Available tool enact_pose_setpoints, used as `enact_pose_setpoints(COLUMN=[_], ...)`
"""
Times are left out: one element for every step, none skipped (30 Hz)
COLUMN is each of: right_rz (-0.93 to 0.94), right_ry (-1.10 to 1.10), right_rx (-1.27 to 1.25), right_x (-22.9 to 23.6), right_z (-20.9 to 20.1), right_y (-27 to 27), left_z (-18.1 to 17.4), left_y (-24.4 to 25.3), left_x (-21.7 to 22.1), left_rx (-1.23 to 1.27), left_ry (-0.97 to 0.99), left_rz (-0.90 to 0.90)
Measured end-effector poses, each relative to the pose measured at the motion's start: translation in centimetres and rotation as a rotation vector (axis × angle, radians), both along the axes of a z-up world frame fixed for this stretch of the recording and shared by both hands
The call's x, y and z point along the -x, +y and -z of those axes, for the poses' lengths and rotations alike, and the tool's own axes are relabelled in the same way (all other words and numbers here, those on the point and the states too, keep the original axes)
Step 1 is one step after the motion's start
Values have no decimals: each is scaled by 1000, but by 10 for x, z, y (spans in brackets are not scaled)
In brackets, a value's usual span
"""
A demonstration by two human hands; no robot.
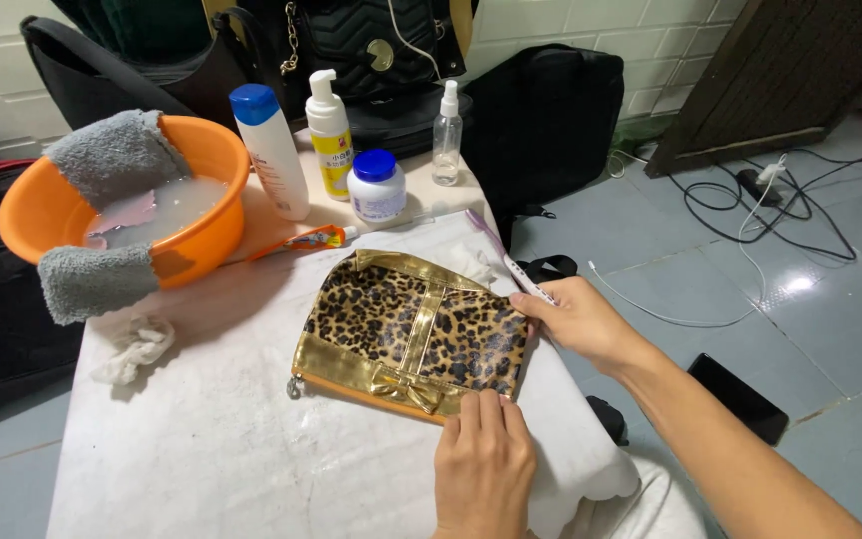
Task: Scrubbing a leopard-print pouch with a toothbrush and cleaning solution to remove dirt.
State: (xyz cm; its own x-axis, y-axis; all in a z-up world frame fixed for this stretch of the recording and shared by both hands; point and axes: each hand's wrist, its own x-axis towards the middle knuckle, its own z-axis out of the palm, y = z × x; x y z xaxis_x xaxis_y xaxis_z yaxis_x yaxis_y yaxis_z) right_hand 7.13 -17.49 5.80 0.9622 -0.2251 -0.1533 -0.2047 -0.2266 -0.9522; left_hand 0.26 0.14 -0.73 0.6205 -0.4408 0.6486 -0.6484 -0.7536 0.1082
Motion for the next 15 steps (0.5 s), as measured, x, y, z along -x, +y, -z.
enact_pose_setpoints(right_rz=[-2,14,30,33,32,28,28,26,24,27,-25,-80,-80,-36,8], right_ry=[-1,-10,-20,-20,-72,-127,-129,-57,15,16,22,30,32,-3,-40], right_rx=[-3,-50,-96,-97,205,505,501,543,583,586,666,745,749,960,1172], right_x=[-1,-2,-3,0,2,3,15,27,39,55,70,84,94,104,115], right_z=[3,5,7,0,-7,-14,-31,-48,-65,-66,-66,-66,-54,-42,-29], right_y=[-1,-2,-4,-2,0,4,8,13,17,16,14,14,9,6,1], left_z=[0,-1,-1,-2,-3,-4,-4,-5,-6,-5,-3,-2,-2,0,1], left_y=[0,0,-1,-1,-1,2,3,3,4,4,4,4,3,2,2], left_x=[1,1,1,2,3,2,3,3,4,4,4,3,3,3,4], left_rx=[-3,-37,-71,-72,-60,-50,-53,-37,-21,-18,-22,-25,-21,-22,-22], left_ry=[-1,6,12,12,7,-1,-4,5,13,13,11,11,13,17,22], left_rz=[-2,6,14,17,17,14,13,10,7,10,7,1,2,-1,-4])
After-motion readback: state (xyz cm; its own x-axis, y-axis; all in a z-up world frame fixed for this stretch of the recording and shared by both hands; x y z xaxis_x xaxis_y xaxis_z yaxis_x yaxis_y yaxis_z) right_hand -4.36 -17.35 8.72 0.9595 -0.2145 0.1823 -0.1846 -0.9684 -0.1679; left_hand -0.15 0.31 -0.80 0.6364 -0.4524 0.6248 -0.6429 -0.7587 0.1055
